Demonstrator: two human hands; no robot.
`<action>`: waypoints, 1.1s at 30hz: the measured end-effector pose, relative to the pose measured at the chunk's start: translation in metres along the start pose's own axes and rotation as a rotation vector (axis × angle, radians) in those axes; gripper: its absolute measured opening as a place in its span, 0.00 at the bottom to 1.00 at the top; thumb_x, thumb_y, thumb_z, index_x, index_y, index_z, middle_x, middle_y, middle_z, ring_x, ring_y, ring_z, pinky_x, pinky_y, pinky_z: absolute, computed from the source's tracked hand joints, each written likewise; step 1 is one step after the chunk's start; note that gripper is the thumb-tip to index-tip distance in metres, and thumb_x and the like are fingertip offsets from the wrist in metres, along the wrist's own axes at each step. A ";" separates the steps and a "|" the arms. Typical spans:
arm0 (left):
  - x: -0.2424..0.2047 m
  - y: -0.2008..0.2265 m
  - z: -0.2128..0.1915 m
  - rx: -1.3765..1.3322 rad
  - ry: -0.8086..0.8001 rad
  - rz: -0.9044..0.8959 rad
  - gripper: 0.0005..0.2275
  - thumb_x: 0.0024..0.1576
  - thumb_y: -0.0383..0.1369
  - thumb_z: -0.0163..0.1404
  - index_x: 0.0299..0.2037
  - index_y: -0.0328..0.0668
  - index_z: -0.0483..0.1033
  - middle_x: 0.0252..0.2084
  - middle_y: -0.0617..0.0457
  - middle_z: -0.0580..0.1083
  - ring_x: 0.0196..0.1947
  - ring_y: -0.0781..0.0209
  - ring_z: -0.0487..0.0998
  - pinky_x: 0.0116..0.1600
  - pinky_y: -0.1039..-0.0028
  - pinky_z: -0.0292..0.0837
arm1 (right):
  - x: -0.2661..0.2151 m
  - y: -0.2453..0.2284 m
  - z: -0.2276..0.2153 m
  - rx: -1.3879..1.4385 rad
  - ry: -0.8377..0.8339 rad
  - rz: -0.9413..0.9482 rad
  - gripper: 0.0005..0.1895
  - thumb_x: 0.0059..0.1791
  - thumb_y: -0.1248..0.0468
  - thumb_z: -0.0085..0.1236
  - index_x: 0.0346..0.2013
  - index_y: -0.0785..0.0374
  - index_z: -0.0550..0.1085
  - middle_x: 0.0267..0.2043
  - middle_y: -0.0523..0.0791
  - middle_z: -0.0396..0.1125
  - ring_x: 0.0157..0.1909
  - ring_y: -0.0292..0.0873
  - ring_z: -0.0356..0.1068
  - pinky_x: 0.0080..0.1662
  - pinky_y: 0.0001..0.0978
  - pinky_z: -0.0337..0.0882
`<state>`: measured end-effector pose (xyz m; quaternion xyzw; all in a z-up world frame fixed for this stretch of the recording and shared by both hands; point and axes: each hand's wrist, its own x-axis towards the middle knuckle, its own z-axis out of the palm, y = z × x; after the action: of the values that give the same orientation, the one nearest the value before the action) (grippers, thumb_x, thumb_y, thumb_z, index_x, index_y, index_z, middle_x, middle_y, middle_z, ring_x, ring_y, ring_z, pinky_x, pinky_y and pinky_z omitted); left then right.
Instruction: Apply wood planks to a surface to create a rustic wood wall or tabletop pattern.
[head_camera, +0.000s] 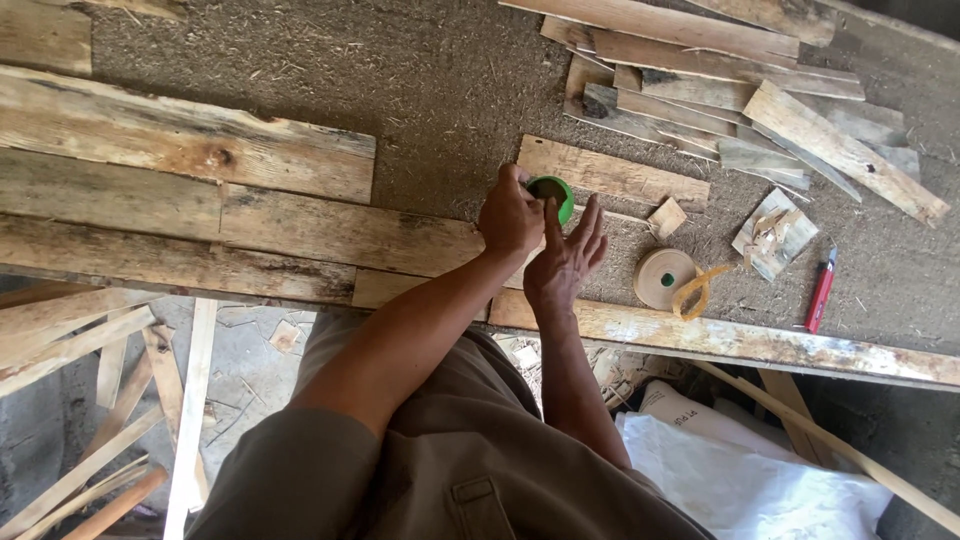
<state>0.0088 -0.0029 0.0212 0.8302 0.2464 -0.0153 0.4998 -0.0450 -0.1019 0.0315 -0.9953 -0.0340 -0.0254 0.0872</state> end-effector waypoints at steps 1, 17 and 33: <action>0.000 0.001 -0.003 -0.002 0.003 0.000 0.17 0.56 0.27 0.58 0.52 0.39 0.65 0.38 0.49 0.79 0.35 0.53 0.82 0.36 0.60 0.77 | 0.000 -0.002 -0.003 0.000 0.001 -0.003 0.39 0.45 0.76 0.48 0.71 0.47 0.67 0.81 0.57 0.36 0.82 0.60 0.34 0.75 0.65 0.38; 0.010 -0.042 -0.108 -0.580 -0.110 0.100 0.17 0.56 0.29 0.60 0.52 0.33 0.69 0.36 0.50 0.78 0.33 0.65 0.79 0.36 0.73 0.76 | 0.022 -0.088 -0.061 0.485 0.291 -0.296 0.18 0.52 0.67 0.64 0.56 0.63 0.72 0.56 0.52 0.67 0.58 0.54 0.68 0.57 0.48 0.70; 0.111 -0.137 -0.301 -0.923 0.413 0.141 0.16 0.61 0.24 0.53 0.59 0.32 0.67 0.40 0.52 0.76 0.34 0.70 0.74 0.38 0.79 0.71 | 0.125 -0.349 -0.003 0.876 -0.416 -0.309 0.07 0.56 0.65 0.59 0.44 0.67 0.79 0.36 0.44 0.76 0.35 0.33 0.70 0.37 0.26 0.71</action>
<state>-0.0181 0.3443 0.0289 0.5234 0.2644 0.2933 0.7551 0.0544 0.2486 0.1020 -0.8328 -0.2047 0.1771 0.4829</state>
